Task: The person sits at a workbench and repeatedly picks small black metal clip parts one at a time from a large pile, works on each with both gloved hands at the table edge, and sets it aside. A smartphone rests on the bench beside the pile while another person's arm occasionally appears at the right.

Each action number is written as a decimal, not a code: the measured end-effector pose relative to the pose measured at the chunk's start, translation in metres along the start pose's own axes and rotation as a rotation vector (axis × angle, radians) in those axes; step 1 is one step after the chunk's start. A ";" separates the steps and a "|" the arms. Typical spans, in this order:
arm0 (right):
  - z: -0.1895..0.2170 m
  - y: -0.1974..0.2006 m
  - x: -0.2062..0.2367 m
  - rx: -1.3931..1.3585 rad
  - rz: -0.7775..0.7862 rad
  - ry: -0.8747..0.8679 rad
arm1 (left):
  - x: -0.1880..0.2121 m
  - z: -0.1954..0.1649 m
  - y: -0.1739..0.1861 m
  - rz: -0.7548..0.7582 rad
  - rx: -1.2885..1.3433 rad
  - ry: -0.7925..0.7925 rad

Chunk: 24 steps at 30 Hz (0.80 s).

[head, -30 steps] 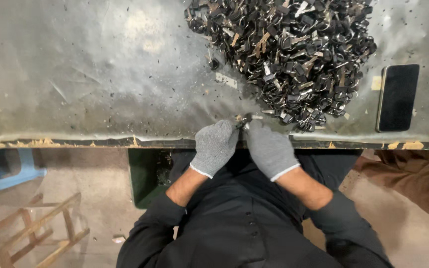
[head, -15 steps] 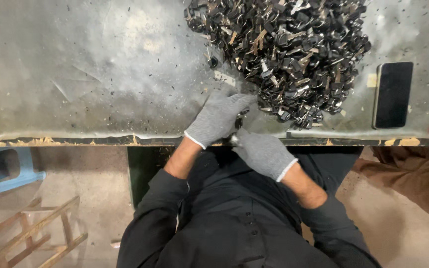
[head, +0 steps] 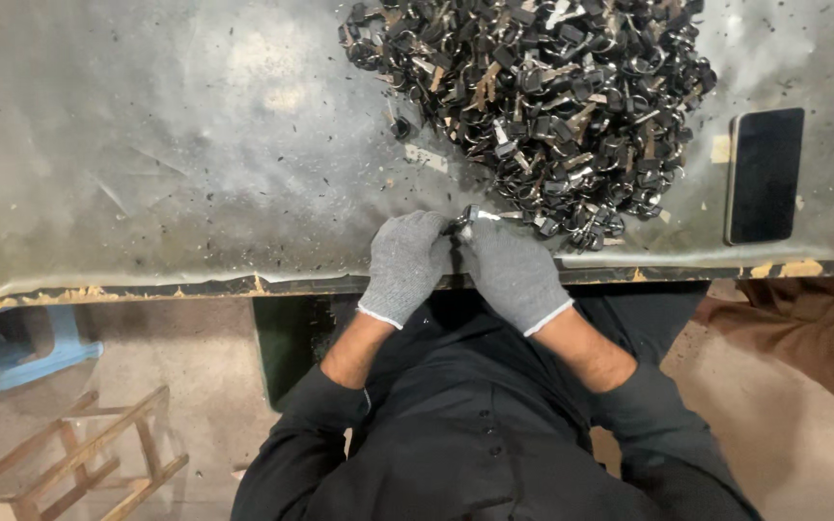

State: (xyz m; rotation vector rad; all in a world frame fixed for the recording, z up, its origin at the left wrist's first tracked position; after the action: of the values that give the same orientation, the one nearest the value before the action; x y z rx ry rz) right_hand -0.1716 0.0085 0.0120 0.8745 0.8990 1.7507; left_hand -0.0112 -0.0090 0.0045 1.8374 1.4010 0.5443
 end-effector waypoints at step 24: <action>0.010 0.021 -0.009 0.063 -0.027 0.016 | 0.005 0.009 -0.007 -0.045 0.045 0.011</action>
State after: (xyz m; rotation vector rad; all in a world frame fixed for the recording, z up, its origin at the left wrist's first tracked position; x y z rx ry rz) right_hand -0.1694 -0.0039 0.0330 0.8864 0.9768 1.7161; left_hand -0.0078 -0.0063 -0.0065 1.8359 1.4699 0.5044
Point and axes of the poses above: each hand's wrist, its own x-axis away from the middle knuckle, its own y-axis out of the back of the hand, z = x × y, the point moved 3 cm from there along -x, towards the middle knuckle, and after that the axes turned 3 degrees about x, right-handed, at the moved point
